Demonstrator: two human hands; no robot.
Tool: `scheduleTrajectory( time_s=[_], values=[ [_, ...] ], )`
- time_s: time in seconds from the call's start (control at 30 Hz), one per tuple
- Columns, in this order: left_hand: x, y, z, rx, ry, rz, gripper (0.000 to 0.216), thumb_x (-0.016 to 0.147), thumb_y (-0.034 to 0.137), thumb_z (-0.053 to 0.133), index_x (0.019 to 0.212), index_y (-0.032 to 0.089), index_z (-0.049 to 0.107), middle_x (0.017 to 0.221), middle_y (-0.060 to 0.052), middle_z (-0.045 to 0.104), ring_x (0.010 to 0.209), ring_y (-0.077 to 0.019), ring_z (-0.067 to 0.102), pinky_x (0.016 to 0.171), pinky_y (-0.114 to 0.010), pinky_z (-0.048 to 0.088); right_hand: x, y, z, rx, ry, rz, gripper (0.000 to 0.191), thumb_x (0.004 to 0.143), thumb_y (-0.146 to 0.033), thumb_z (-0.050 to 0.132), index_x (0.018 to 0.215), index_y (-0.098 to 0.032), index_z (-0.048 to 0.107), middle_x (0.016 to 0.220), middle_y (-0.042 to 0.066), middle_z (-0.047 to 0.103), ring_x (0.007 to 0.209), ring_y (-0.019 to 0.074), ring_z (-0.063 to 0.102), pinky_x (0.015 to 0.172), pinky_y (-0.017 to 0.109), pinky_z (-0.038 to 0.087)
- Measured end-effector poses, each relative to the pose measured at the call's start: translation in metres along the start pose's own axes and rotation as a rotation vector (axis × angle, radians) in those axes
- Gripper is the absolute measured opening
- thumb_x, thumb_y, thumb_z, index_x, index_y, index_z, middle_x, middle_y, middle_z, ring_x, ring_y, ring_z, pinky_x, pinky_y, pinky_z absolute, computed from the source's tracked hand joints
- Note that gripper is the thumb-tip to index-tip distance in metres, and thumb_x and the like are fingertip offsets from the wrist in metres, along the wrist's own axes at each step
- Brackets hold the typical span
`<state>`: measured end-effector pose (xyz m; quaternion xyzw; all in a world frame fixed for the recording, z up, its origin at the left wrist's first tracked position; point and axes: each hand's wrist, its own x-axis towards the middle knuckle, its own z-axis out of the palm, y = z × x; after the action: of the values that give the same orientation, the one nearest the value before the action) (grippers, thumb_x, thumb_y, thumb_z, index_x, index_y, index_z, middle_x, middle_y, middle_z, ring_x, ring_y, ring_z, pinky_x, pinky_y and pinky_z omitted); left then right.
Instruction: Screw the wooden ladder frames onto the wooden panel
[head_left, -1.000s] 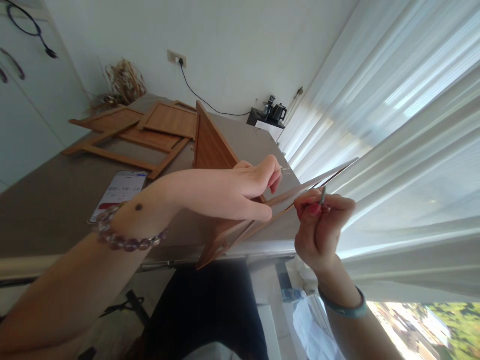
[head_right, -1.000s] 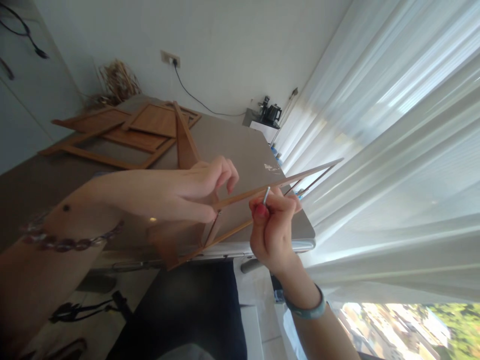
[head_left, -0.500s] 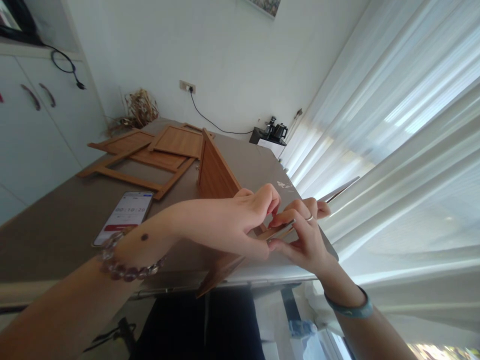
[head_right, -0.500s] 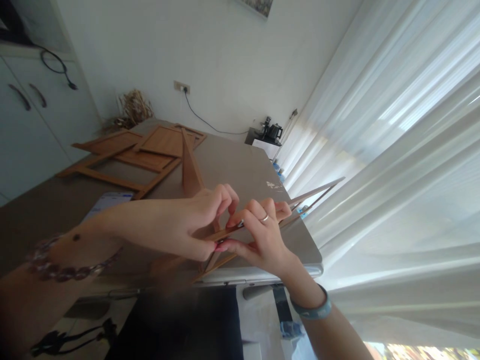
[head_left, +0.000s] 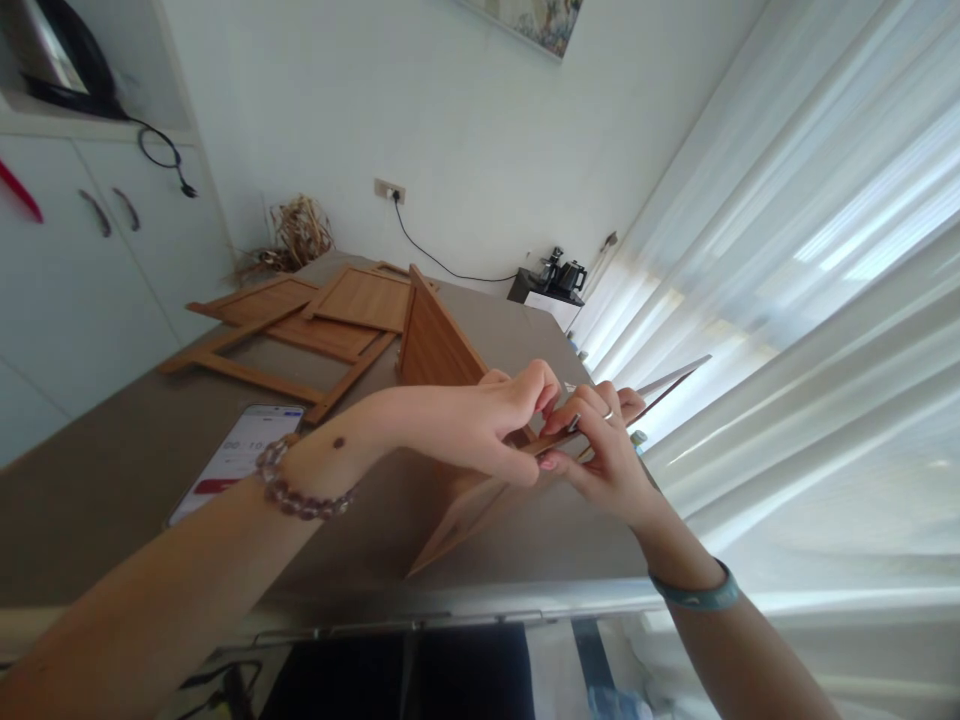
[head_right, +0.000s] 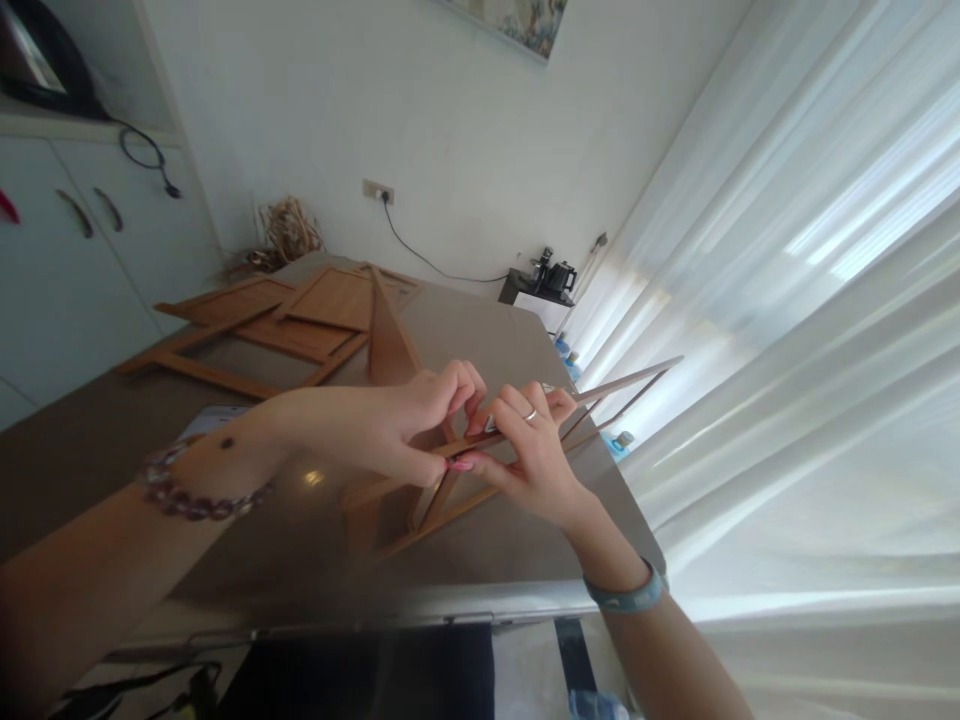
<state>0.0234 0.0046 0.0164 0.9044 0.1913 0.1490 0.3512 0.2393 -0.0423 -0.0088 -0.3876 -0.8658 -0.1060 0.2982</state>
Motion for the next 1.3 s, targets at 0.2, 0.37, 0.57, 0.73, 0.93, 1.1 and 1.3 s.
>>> scheduleTrajectory(
  time_s=[0.2, 0.37, 0.57, 0.73, 0.93, 1.1, 1.3],
  values=[
    [0.005, -0.004, -0.003, 0.033, 0.023, 0.008, 0.034, 0.078, 0.036, 0.059, 0.090, 0.022, 0.030, 0.092, 0.000, 0.043, 0.081, -0.0127, 0.039, 0.067, -0.026, 0.037, 0.005, 0.009, 0.004, 0.010, -0.008, -0.028, 0.047, 0.093, -0.068, 0.042, 0.083, -0.025, 0.056, 0.080, 0.001, 0.061, 0.078, 0.0203, 0.044, 0.078, 0.039, 0.026],
    [0.003, -0.001, 0.000, 0.091, 0.062, 0.005, 0.033, 0.081, 0.041, 0.057, 0.088, 0.022, 0.031, 0.086, 0.000, 0.044, 0.076, -0.0136, 0.040, 0.064, -0.028, 0.035, 0.006, 0.008, 0.002, -0.044, 0.011, -0.038, 0.042, 0.095, -0.062, 0.044, 0.083, -0.025, 0.058, 0.077, 0.001, 0.059, 0.077, 0.0207, 0.045, 0.077, 0.038, 0.025],
    [0.000, 0.001, 0.001, 0.091, 0.078, -0.020, 0.029, 0.082, 0.038, 0.053, 0.089, 0.021, 0.031, 0.083, 0.001, 0.044, 0.074, -0.0124, 0.040, 0.063, -0.027, 0.033, 0.007, 0.006, -0.001, 0.034, -0.046, -0.003, 0.038, 0.095, -0.061, 0.047, 0.085, -0.025, 0.055, 0.080, 0.000, 0.059, 0.081, 0.0208, 0.046, 0.079, 0.039, 0.025],
    [0.000, -0.005, 0.007, 0.048, 0.160, -0.047, 0.009, 0.086, 0.022, 0.039, 0.087, 0.022, 0.030, 0.085, 0.001, 0.047, 0.075, -0.0120, 0.039, 0.066, -0.026, 0.034, 0.009, 0.004, -0.004, 0.051, -0.098, 0.002, 0.031, 0.095, -0.053, 0.054, 0.085, -0.024, 0.053, 0.082, -0.001, 0.061, 0.081, 0.0199, 0.046, 0.079, 0.039, 0.025],
    [0.002, -0.015, 0.017, -0.027, 0.297, 0.111, 0.006, 0.090, 0.018, 0.036, 0.089, 0.022, 0.032, 0.085, 0.002, 0.051, 0.074, -0.0096, 0.045, 0.074, -0.025, 0.040, 0.008, 0.004, -0.004, 0.013, -0.086, -0.012, 0.029, 0.095, -0.050, 0.056, 0.084, -0.024, 0.054, 0.079, -0.001, 0.060, 0.079, 0.0191, 0.046, 0.079, 0.038, 0.025],
    [0.003, -0.026, 0.030, 0.086, 0.419, 0.153, 0.013, 0.097, 0.033, 0.041, 0.092, 0.021, 0.042, 0.088, 0.001, 0.056, 0.081, -0.0087, 0.050, 0.081, -0.023, 0.042, 0.008, 0.005, -0.002, 0.017, -0.059, -0.030, 0.029, 0.096, -0.051, 0.054, 0.085, -0.024, 0.052, 0.077, -0.002, 0.057, 0.078, 0.0183, 0.045, 0.078, 0.038, 0.024],
    [0.000, -0.040, 0.039, 0.359, 0.543, 0.349, 0.016, 0.098, 0.031, 0.043, 0.099, 0.020, 0.055, 0.121, -0.005, 0.063, 0.123, -0.0147, 0.050, 0.109, -0.033, 0.036, 0.007, 0.007, -0.001, -0.007, -0.062, -0.027, 0.027, 0.096, -0.049, 0.054, 0.085, -0.024, 0.053, 0.077, -0.002, 0.058, 0.078, 0.0187, 0.045, 0.079, 0.039, 0.025]
  ],
)
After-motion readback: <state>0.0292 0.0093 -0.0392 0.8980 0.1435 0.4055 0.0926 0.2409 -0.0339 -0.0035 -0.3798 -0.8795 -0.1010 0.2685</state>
